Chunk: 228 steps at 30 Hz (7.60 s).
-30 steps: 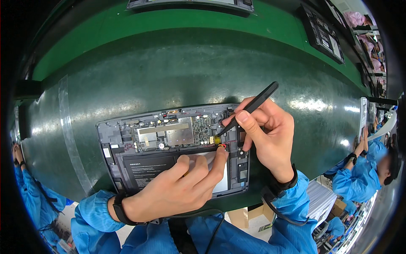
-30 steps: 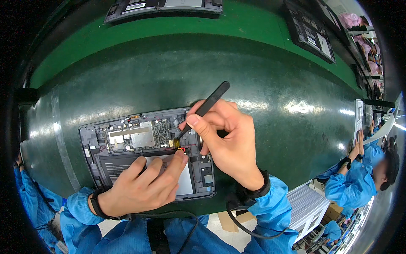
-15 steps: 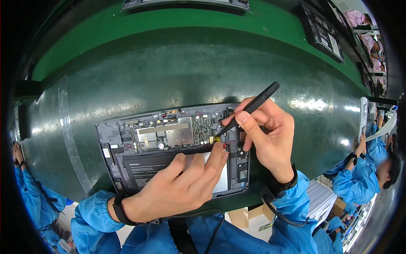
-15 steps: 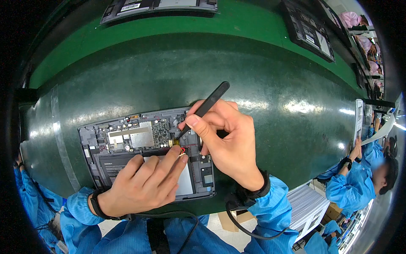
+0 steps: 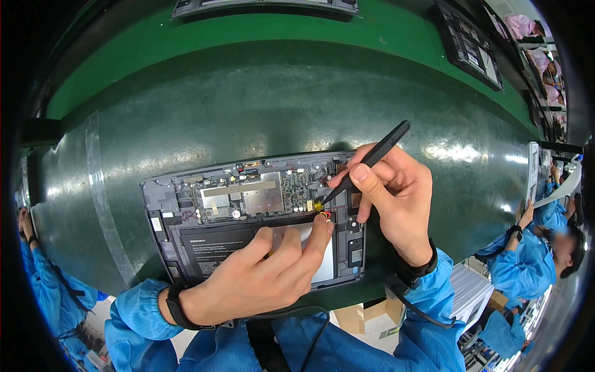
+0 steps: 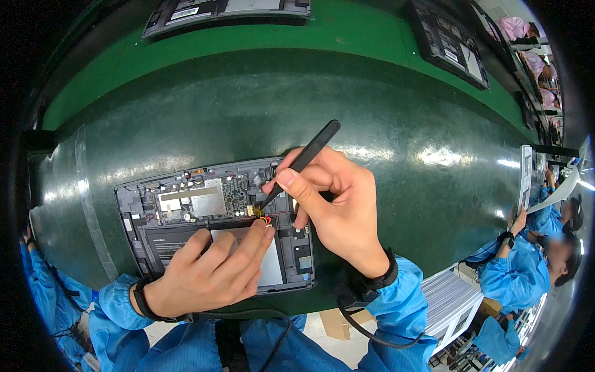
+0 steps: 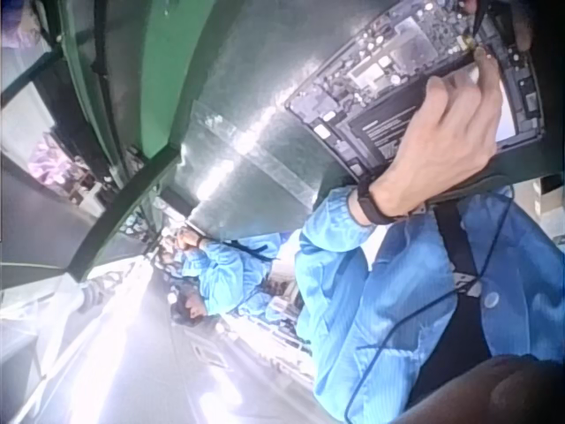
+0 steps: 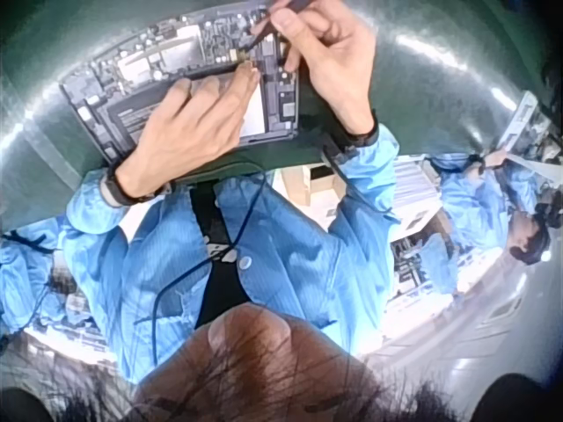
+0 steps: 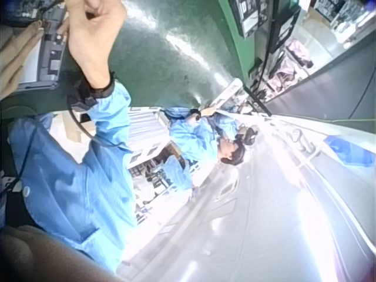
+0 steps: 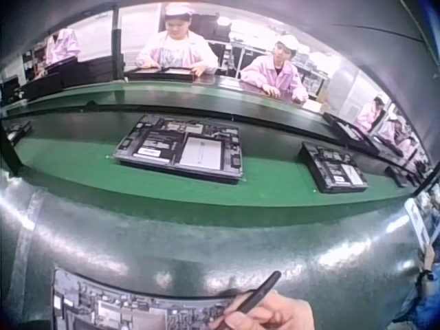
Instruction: Assembling internal components of a tablet or laptop, specifically manipulating ribbon cables and internal stickers using a spudger on a production line.
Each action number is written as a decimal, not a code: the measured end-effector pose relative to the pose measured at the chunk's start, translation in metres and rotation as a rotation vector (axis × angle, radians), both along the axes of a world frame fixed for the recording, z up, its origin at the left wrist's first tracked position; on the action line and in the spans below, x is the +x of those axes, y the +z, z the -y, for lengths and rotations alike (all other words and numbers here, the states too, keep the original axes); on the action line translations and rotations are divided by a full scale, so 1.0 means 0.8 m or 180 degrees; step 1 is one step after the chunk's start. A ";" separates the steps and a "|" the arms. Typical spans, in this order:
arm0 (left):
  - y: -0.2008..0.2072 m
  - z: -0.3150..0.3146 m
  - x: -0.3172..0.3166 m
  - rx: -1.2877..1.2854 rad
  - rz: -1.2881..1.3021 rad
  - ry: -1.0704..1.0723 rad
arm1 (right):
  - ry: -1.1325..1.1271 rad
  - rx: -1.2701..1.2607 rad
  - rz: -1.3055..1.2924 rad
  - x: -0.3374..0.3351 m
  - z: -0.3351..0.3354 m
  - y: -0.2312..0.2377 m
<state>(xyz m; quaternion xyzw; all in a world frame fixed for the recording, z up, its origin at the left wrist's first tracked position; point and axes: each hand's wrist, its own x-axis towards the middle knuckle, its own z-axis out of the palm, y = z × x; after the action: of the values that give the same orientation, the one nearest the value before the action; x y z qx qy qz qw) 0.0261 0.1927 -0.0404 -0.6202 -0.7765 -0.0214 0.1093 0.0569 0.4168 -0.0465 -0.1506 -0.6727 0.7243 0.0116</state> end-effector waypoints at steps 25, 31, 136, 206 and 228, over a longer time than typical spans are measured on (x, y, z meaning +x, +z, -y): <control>-0.002 0.000 0.000 0.0011 0.0001 -0.0063 | -0.0054 0.0167 -0.0031 0.000 0.009 0.002; -0.002 -0.001 0.000 0.0019 0.0013 -0.0051 | -0.0039 0.0296 -0.0115 0.000 0.008 0.001; 0.060 0.065 -0.055 0.2146 0.2052 0.1452 | -0.0600 0.0140 -0.0503 0.104 -0.084 -0.038; -0.004 0.177 -0.465 0.2373 0.3739 0.2731 | -0.0423 -0.1281 0.0516 0.188 0.062 0.009; 0.055 0.148 0.023 0.0237 0.0589 -0.0046 | -0.0130 0.3172 -0.1943 0.080 0.072 0.120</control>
<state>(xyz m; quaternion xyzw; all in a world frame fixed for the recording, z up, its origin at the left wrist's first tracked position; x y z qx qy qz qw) 0.0443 0.0741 0.0038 -0.6167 -0.7774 -0.1083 0.0599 0.1206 0.3593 0.0498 0.0756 -0.8954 0.3307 0.2883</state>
